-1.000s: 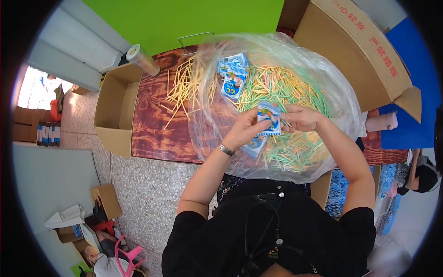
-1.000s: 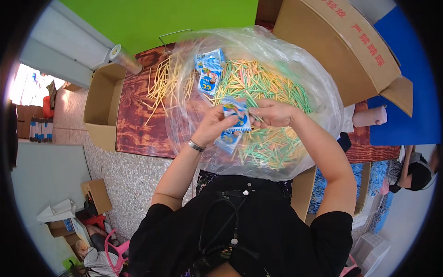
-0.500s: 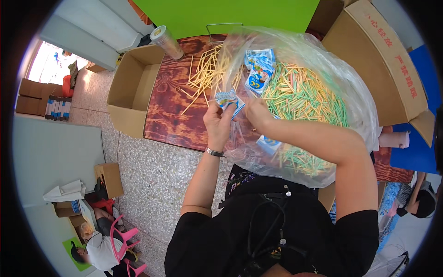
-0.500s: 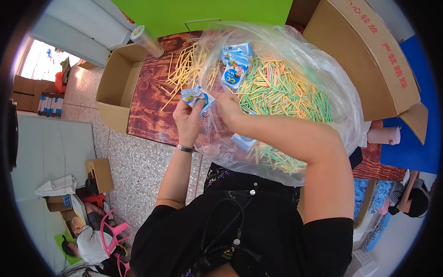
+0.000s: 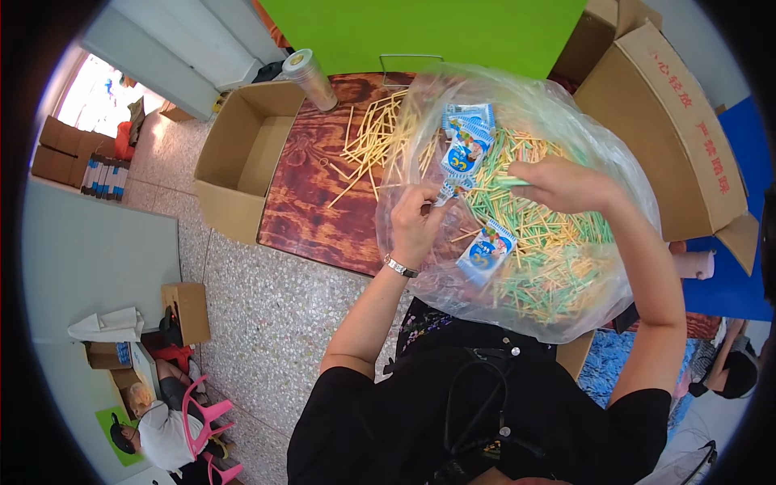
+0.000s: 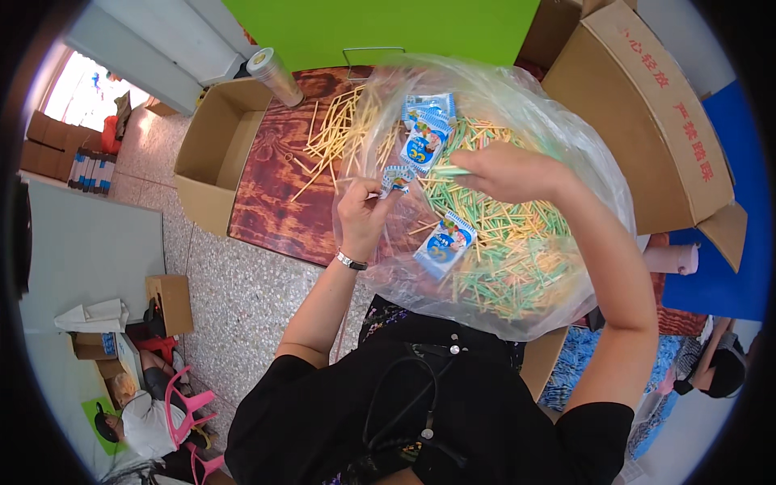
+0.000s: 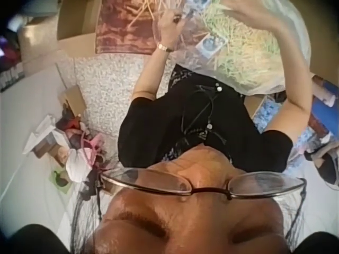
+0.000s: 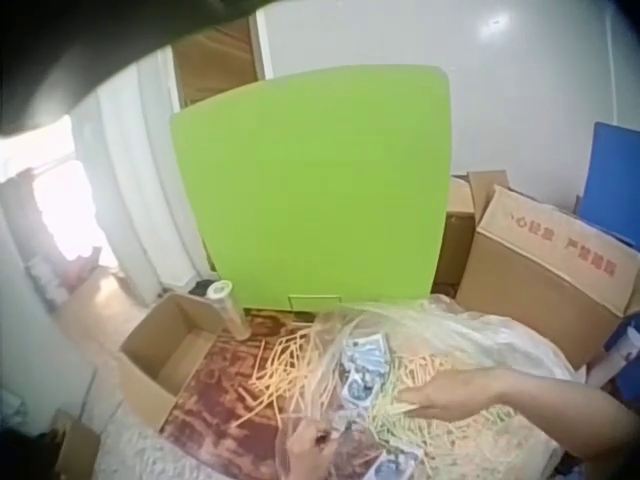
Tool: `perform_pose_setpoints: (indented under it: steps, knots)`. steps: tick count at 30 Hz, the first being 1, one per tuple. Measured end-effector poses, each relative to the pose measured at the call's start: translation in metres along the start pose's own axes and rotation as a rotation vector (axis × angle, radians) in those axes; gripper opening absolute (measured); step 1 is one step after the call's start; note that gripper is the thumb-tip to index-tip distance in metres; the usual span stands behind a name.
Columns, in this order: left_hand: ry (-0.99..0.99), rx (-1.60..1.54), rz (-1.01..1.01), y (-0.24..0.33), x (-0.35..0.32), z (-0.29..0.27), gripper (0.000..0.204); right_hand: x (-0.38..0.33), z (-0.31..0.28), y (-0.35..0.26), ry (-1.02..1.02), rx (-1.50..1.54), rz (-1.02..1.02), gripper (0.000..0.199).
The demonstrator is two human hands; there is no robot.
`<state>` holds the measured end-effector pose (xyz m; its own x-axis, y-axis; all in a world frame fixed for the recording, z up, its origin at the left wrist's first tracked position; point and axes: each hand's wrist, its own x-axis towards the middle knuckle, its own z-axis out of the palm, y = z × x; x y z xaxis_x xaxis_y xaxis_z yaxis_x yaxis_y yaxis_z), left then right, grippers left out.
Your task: Packing small blue pouches from a large plastic bag containing shredded paper into cardboard shipping boxes.
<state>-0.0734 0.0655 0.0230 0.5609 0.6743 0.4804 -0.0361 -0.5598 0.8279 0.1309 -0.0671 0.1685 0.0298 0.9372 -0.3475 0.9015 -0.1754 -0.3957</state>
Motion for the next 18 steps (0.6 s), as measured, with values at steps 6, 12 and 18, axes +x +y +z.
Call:
perform_pose_setpoints:
  steps: [6,12,18]
  knots:
    - [-0.040,-0.015,0.098,0.011,0.004,0.017,0.021,-0.002,-0.023,-0.009,-0.039,0.130,-0.263,0.020]
    - [-0.040,0.049,0.202,0.016,0.006,0.016,0.022,0.003,-0.023,-0.010,-0.121,0.005,-0.216,0.019]
    - [-0.044,0.044,0.195,0.019,0.005,0.016,0.021,-0.001,-0.032,-0.017,-0.084,-0.009,-0.214,0.021]
